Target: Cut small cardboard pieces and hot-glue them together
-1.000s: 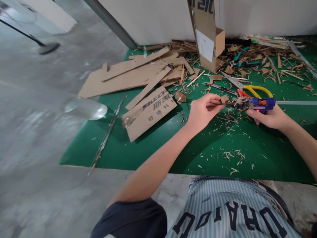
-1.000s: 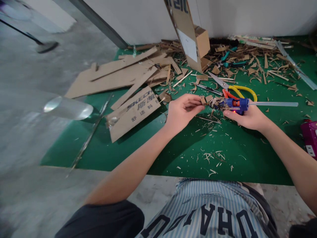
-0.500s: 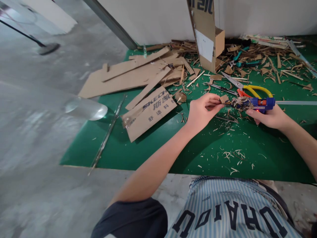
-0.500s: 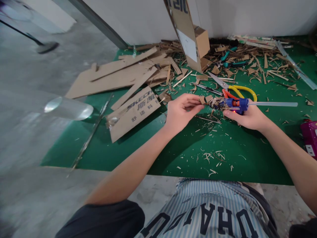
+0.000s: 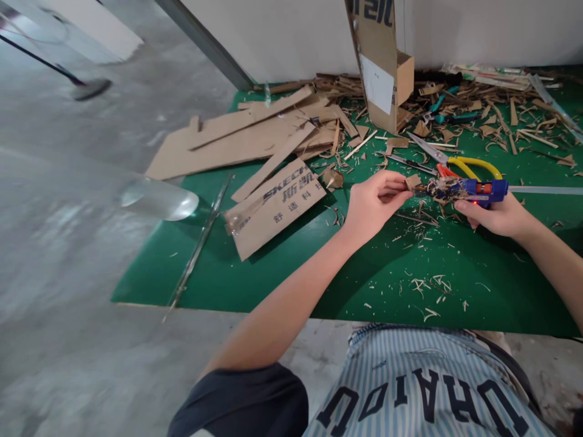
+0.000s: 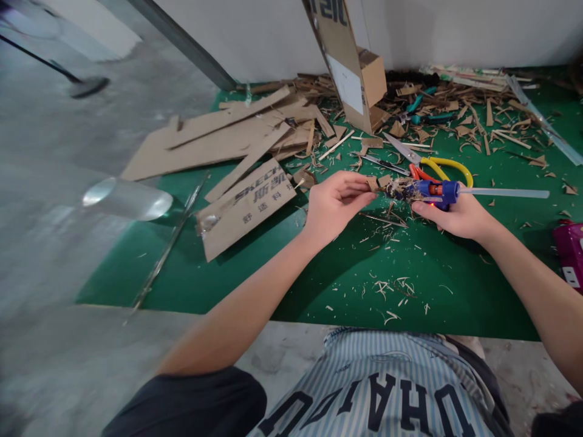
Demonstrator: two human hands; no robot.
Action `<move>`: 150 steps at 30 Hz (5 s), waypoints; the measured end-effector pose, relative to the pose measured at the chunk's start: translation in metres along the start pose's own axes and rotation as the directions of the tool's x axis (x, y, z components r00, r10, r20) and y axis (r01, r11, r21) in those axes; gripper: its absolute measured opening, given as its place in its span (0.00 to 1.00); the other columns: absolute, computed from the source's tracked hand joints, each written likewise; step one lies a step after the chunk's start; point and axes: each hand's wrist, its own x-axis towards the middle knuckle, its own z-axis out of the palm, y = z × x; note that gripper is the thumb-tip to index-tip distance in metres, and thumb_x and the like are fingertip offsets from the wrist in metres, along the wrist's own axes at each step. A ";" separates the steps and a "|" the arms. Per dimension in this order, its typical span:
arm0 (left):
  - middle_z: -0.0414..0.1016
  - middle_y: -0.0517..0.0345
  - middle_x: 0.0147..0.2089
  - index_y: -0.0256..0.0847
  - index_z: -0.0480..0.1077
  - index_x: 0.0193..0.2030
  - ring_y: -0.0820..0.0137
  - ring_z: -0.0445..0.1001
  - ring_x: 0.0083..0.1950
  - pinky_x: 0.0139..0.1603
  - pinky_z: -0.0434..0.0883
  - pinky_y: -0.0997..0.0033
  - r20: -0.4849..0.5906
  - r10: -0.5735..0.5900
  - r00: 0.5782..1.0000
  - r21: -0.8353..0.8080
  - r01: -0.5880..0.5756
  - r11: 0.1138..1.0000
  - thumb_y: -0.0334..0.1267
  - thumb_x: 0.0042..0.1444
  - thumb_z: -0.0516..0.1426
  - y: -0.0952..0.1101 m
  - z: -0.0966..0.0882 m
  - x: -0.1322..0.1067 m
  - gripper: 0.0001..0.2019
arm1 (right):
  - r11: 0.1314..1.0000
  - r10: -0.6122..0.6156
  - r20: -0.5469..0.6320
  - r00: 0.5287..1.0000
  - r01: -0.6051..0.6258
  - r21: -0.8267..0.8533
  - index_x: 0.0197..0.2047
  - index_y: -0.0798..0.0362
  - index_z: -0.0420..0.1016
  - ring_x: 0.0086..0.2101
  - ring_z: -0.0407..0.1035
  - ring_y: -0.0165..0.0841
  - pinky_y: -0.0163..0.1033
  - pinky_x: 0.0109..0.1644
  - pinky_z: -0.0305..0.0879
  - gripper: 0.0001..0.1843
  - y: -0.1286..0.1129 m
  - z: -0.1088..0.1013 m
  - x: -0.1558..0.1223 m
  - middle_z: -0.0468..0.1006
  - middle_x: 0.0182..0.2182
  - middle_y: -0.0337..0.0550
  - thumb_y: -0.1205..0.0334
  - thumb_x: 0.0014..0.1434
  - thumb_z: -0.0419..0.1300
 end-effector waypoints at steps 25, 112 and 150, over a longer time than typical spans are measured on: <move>0.85 0.57 0.45 0.45 0.74 0.49 0.67 0.85 0.47 0.55 0.83 0.63 0.106 -0.017 0.994 -0.055 0.023 0.998 0.35 0.57 0.63 -0.004 0.001 0.000 0.12 | 0.995 0.042 -0.042 0.998 -0.038 0.087 0.31 0.49 0.74 0.17 0.65 0.31 0.39 0.17 0.66 0.24 0.003 0.004 0.000 0.67 0.17 0.37 0.35 0.57 0.65; 0.84 0.55 0.47 0.41 0.75 0.49 0.65 0.85 0.46 0.45 0.82 0.67 0.224 -0.273 0.936 -0.305 0.333 0.892 0.44 0.52 0.64 0.004 -0.001 0.004 0.18 | 0.972 0.113 -0.121 0.986 -0.084 0.219 0.28 0.49 0.76 0.19 0.63 0.31 0.42 0.22 0.67 0.27 0.002 0.006 -0.003 0.68 0.18 0.39 0.32 0.51 0.68; 0.83 0.54 0.47 0.41 0.73 0.52 0.64 0.84 0.49 0.47 0.81 0.65 0.211 -0.252 0.944 -0.256 0.302 0.918 0.47 0.55 0.62 0.001 -0.001 0.005 0.20 | 0.967 0.115 -0.109 0.987 -0.086 0.241 0.29 0.49 0.74 0.20 0.64 0.29 0.43 0.24 0.69 0.24 0.015 0.005 -0.003 0.72 0.25 0.41 0.36 0.54 0.68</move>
